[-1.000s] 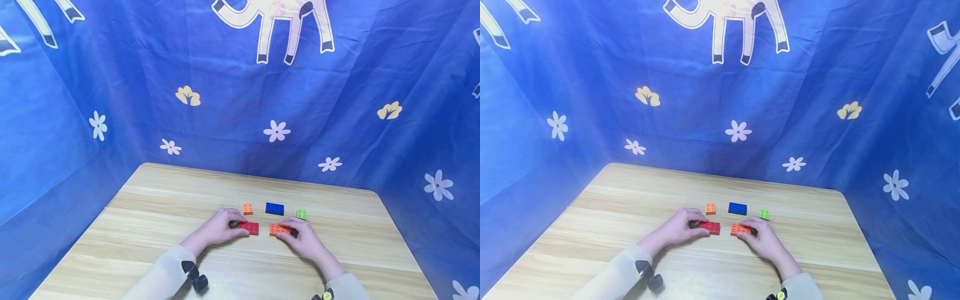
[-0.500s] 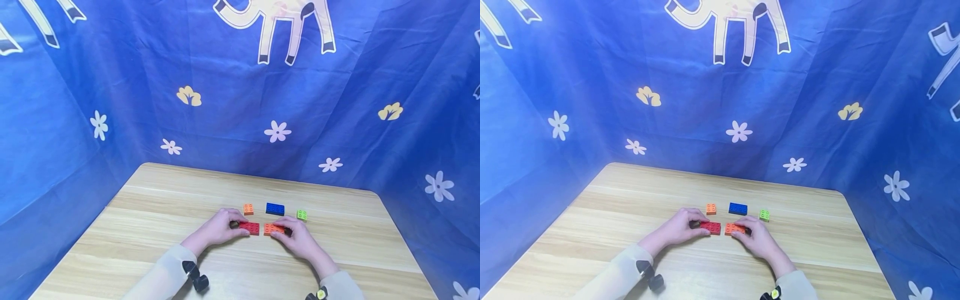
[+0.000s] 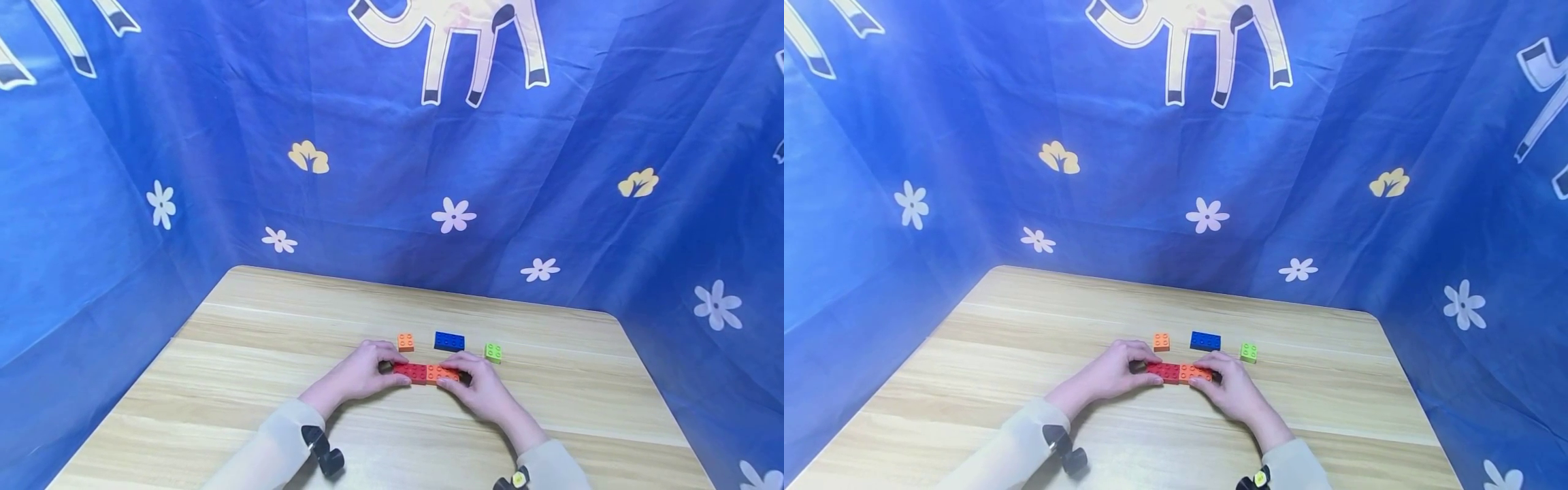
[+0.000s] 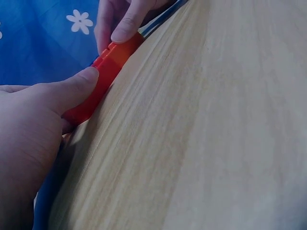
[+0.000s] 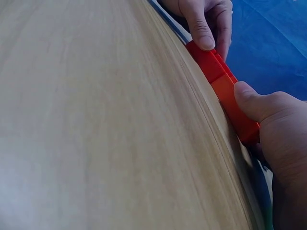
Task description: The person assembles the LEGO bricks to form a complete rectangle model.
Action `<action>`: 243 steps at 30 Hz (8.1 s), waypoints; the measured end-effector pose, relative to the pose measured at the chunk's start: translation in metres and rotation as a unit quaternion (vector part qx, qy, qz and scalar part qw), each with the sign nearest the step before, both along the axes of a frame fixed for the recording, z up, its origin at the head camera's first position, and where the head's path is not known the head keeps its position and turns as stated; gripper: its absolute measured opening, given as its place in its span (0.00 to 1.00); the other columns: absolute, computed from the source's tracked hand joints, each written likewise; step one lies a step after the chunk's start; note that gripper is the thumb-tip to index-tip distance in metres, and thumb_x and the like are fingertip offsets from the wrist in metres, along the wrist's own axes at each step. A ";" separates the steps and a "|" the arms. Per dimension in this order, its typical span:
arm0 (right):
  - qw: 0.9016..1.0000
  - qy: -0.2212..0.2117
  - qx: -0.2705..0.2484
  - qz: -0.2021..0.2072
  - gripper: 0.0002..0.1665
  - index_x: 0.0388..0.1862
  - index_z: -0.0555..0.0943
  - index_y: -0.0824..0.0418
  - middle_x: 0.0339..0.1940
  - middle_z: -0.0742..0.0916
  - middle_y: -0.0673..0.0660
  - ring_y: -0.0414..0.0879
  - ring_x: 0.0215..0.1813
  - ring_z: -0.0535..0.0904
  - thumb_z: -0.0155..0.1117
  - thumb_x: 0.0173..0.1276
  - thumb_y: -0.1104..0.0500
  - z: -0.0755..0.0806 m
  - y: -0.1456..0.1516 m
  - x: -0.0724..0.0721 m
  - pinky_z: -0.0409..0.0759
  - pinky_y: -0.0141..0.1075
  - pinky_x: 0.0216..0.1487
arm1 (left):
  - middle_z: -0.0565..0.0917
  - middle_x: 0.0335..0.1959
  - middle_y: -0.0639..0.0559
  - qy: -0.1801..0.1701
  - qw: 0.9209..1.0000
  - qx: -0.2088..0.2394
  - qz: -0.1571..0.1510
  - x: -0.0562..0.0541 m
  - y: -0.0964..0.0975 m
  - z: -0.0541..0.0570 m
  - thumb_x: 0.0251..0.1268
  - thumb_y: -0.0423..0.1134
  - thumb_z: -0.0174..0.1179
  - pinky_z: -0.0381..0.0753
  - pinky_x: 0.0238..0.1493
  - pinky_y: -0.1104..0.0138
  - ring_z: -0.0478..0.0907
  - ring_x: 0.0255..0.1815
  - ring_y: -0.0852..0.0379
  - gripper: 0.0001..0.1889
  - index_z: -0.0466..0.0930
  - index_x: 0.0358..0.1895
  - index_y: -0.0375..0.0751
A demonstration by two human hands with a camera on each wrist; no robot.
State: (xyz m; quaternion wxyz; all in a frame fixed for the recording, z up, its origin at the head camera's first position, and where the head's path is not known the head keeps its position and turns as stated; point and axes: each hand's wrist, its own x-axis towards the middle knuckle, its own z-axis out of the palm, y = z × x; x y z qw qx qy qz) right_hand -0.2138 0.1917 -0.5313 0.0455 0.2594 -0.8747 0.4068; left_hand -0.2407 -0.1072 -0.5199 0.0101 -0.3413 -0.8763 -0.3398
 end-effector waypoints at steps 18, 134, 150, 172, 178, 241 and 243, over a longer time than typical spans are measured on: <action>1.000 -0.009 0.000 0.001 0.20 0.56 0.90 0.51 0.52 0.87 0.38 0.42 0.60 0.81 0.79 0.68 0.48 -0.001 -0.001 0.000 0.77 0.51 0.68 | 0.87 0.46 0.67 -0.028 0.998 0.043 0.031 0.001 0.001 -0.013 0.61 0.58 0.77 0.81 0.53 0.61 0.81 0.47 0.65 0.23 0.92 0.55 0.51; 0.998 0.000 0.022 0.051 0.20 0.59 0.88 0.53 0.54 0.87 0.38 0.39 0.56 0.83 0.75 0.73 0.49 0.028 -0.014 -0.006 0.83 0.45 0.61 | 0.88 0.47 0.67 -0.047 0.996 0.071 0.040 0.004 0.001 -0.011 0.59 0.57 0.79 0.82 0.57 0.61 0.83 0.49 0.65 0.25 0.91 0.56 0.50; 0.999 -0.005 0.025 0.041 0.20 0.59 0.88 0.51 0.55 0.88 0.41 0.40 0.57 0.84 0.76 0.72 0.48 0.026 -0.015 -0.004 0.82 0.46 0.62 | 0.87 0.46 0.67 -0.047 0.996 0.065 0.047 0.005 0.001 -0.010 0.58 0.57 0.79 0.81 0.56 0.61 0.82 0.48 0.65 0.25 0.91 0.56 0.50; 0.999 -0.025 -0.012 0.041 0.18 0.56 0.91 0.50 0.52 0.90 0.40 0.40 0.56 0.85 0.78 0.70 0.49 0.022 -0.015 -0.009 0.84 0.42 0.60 | 0.90 0.48 0.61 -0.071 0.990 0.121 -0.007 -0.001 0.020 0.004 0.69 0.46 0.74 0.84 0.56 0.64 0.85 0.52 0.62 0.14 0.92 0.53 0.47; 0.998 -0.036 -0.035 0.041 0.17 0.53 0.92 0.51 0.49 0.91 0.40 0.40 0.53 0.87 0.81 0.66 0.52 0.019 -0.015 -0.011 0.84 0.39 0.57 | 0.90 0.47 0.62 -0.042 0.993 0.109 -0.014 -0.003 0.022 0.002 0.68 0.48 0.75 0.83 0.56 0.63 0.85 0.51 0.62 0.14 0.93 0.52 0.48; 0.994 -0.014 -0.063 -0.083 0.26 0.57 0.87 0.70 0.57 0.89 0.61 0.61 0.60 0.85 0.83 0.63 0.61 0.024 0.076 -0.038 0.80 0.56 0.64 | 0.89 0.51 0.64 -0.048 0.995 0.079 0.034 0.004 0.019 0.001 0.67 0.52 0.75 0.75 0.65 0.55 0.82 0.57 0.59 0.16 0.93 0.54 0.55; 0.994 -0.023 -0.064 -0.088 0.27 0.58 0.86 0.70 0.58 0.89 0.62 0.62 0.60 0.85 0.83 0.62 0.61 0.022 0.081 -0.039 0.79 0.56 0.65 | 0.89 0.50 0.64 -0.049 0.995 0.080 0.034 0.004 0.019 0.001 0.67 0.51 0.75 0.76 0.65 0.55 0.82 0.56 0.59 0.15 0.93 0.54 0.55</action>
